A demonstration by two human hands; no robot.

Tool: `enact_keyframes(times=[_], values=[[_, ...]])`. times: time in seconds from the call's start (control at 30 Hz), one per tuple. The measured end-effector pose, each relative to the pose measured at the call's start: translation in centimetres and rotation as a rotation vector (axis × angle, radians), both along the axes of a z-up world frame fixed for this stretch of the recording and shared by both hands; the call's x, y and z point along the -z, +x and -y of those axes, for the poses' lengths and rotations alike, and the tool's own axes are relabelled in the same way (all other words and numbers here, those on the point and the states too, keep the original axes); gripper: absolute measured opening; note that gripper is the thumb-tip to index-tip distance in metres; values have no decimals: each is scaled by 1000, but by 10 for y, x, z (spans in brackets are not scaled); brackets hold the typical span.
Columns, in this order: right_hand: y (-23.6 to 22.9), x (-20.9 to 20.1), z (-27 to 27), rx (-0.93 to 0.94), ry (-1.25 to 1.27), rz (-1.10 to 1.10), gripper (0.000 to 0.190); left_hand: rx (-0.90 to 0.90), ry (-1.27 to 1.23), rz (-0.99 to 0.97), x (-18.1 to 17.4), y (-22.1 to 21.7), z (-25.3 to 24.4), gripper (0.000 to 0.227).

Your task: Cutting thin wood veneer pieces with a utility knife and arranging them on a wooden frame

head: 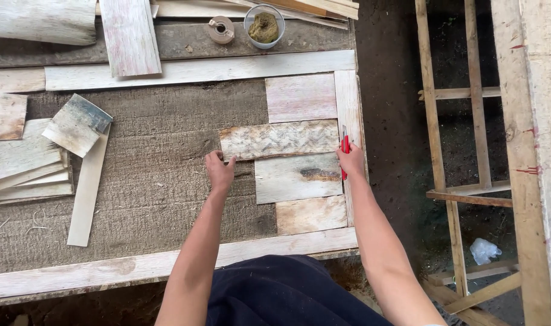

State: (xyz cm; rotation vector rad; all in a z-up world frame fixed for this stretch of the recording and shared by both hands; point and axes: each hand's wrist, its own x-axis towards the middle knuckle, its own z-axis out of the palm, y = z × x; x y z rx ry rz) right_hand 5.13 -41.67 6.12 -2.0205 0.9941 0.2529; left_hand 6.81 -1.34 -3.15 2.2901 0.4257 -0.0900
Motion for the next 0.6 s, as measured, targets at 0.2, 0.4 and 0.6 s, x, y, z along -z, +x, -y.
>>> enact_keyframes(times=[0.2, 0.4, 0.6], values=[[-1, 0, 0, 5, 17, 2, 27, 5, 10, 0, -4, 0, 4, 56], [-2, -17, -3, 58, 74, 30, 26, 9, 37, 0, -23, 4, 8, 65], [-8, -26, -6, 197, 193, 86, 28, 46, -102, -39, -55, -6, 4, 63]])
